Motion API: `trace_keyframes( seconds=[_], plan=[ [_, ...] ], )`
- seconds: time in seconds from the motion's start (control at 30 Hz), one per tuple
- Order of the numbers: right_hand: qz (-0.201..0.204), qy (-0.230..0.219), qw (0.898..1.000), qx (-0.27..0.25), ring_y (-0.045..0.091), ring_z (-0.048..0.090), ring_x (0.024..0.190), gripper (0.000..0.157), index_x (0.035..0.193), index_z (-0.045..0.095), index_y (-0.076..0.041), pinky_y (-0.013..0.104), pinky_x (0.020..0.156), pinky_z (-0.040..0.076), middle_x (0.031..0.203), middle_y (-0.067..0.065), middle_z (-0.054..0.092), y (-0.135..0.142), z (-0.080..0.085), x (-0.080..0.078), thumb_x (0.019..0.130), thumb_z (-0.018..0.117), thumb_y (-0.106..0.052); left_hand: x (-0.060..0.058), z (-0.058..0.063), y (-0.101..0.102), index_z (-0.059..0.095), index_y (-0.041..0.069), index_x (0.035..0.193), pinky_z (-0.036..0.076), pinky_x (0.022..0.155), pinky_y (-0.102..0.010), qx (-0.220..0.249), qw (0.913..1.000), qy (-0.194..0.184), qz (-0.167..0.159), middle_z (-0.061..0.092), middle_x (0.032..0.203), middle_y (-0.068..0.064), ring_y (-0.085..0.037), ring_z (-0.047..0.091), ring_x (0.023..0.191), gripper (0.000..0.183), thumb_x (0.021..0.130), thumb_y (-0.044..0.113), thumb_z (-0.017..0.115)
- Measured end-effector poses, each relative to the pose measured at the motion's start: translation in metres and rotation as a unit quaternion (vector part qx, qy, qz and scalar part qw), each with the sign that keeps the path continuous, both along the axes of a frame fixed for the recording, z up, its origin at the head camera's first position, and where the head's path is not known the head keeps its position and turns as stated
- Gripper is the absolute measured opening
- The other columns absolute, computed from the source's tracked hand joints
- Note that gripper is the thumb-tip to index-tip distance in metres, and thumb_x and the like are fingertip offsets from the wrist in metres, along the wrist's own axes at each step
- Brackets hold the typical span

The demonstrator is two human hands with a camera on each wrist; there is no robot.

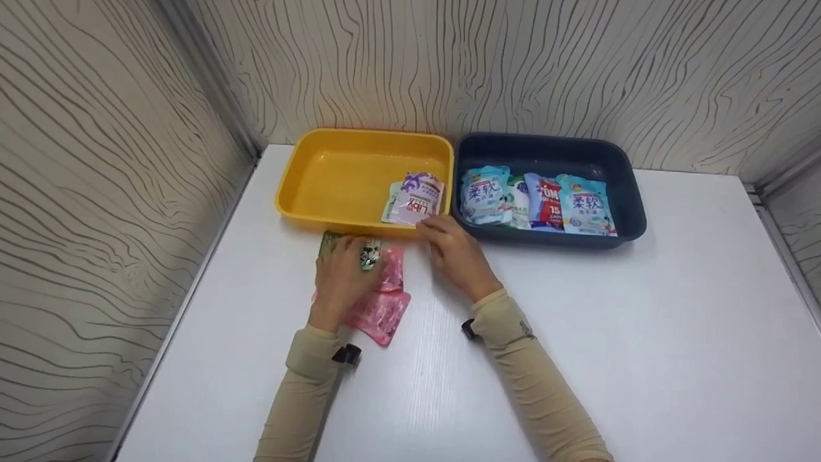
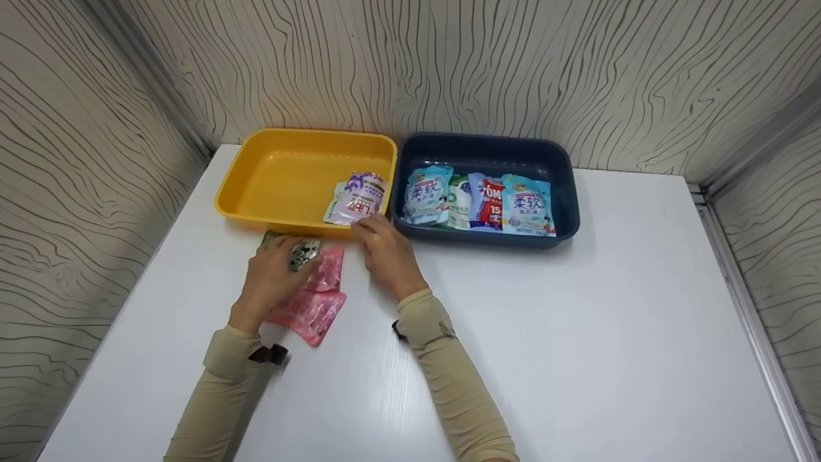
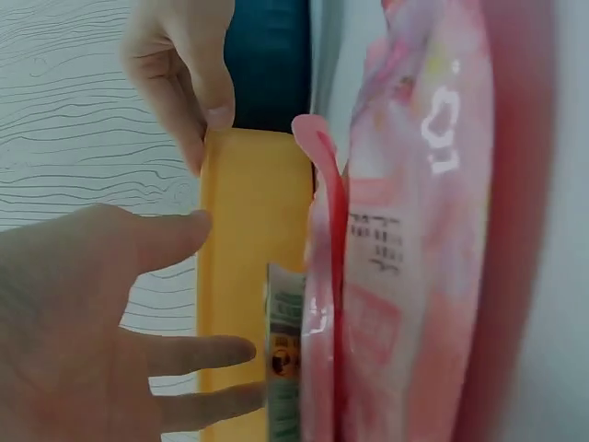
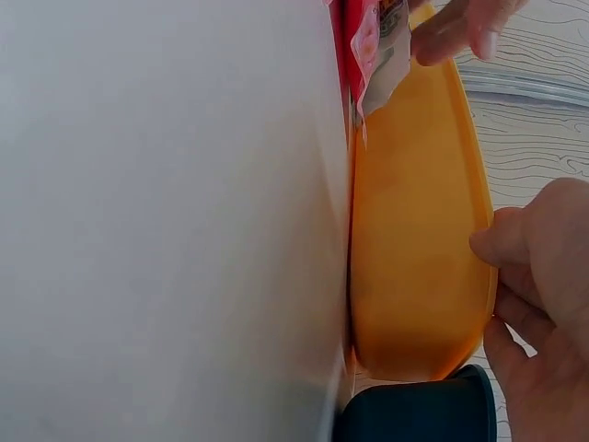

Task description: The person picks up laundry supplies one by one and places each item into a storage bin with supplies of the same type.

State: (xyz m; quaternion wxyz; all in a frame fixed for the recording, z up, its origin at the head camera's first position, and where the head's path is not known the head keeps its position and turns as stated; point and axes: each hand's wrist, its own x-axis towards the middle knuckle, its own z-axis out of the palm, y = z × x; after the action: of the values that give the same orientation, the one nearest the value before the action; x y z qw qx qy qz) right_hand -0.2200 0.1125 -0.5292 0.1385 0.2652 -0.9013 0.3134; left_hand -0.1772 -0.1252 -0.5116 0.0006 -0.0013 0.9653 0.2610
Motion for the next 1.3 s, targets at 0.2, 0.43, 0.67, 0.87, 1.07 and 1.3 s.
trace_keyframes(
  seconds=[0.2, 0.43, 0.67, 0.87, 1.07, 1.3],
  plan=[
    [0.003, -0.007, 1.000, 0.002, 0.028, 0.061, 0.137, 0.037, 0.137, 0.073, -0.005, 0.039, 0.120, 0.048, 0.139, 0.010, 0.069, 0.000, -0.002, 0.000, 0.100, 0.068, 0.001, -0.002, -0.005, 0.000, 0.061, 0.016, 0.151, 0.031, 0.127, -0.063, -0.020, 0.9991, -0.036, 0.006, 0.052, 0.157, -0.014, -0.041, 0.044, 0.148, 0.060, 0.098, 0.041, 0.074],
    [0.002, -0.019, 1.000, 0.000, 0.026, 0.060, 0.137, 0.036, 0.138, 0.072, -0.006, 0.039, 0.120, 0.048, 0.140, 0.009, 0.069, 0.001, -0.004, -0.001, 0.102, 0.067, -0.002, 0.000, 0.004, -0.008, 0.066, 0.011, 0.142, 0.035, 0.127, -0.057, 0.014, 0.9967, -0.080, 0.005, 0.056, 0.149, -0.012, -0.036, 0.049, 0.137, 0.056, 0.091, 0.028, 0.080],
    [0.000, -0.021, 1.000, -0.006, 0.028, 0.060, 0.138, 0.038, 0.138, 0.071, -0.005, 0.040, 0.120, 0.048, 0.142, 0.011, 0.067, 0.003, -0.001, -0.002, 0.101, 0.069, 0.000, 0.002, 0.018, -0.021, 0.065, 0.015, 0.141, 0.046, 0.117, -0.056, 0.041, 0.9888, -0.144, 0.004, 0.055, 0.150, -0.006, -0.032, 0.050, 0.127, 0.058, 0.086, 0.017, 0.082],
    [0.004, -0.024, 1.000, -0.005, 0.029, 0.058, 0.140, 0.039, 0.139, 0.070, -0.004, 0.041, 0.122, 0.046, 0.143, 0.015, 0.066, 0.006, 0.000, -0.003, 0.101, 0.067, 0.001, 0.005, 0.029, -0.037, 0.061, 0.020, 0.146, 0.052, 0.107, -0.052, 0.061, 0.9755, -0.211, 0.010, 0.051, 0.153, -0.008, -0.033, 0.050, 0.127, 0.070, 0.082, -0.005, 0.074],
    [0.002, -0.018, 1.000, -0.003, 0.027, 0.059, 0.138, 0.038, 0.138, 0.071, -0.005, 0.041, 0.121, 0.047, 0.141, 0.012, 0.068, 0.005, 0.002, -0.002, 0.101, 0.067, 0.002, 0.005, 0.033, -0.057, 0.062, 0.016, 0.141, 0.057, 0.098, -0.050, 0.051, 0.9758, -0.212, 0.006, 0.059, 0.144, -0.011, -0.032, 0.056, 0.120, 0.057, 0.087, 0.008, 0.077],
    [0.002, -0.027, 1.000, -0.001, 0.026, 0.060, 0.136, 0.036, 0.139, 0.072, -0.006, 0.039, 0.120, 0.048, 0.140, 0.009, 0.068, 0.003, 0.000, 0.000, 0.103, 0.067, -0.001, 0.006, 0.019, -0.062, 0.056, -0.002, 0.142, 0.056, 0.096, -0.061, -0.001, 0.9832, -0.160, 0.088, 0.048, 0.141, -0.028, -0.048, 0.052, 0.123, 0.067, 0.103, 0.051, 0.062]
  ],
)
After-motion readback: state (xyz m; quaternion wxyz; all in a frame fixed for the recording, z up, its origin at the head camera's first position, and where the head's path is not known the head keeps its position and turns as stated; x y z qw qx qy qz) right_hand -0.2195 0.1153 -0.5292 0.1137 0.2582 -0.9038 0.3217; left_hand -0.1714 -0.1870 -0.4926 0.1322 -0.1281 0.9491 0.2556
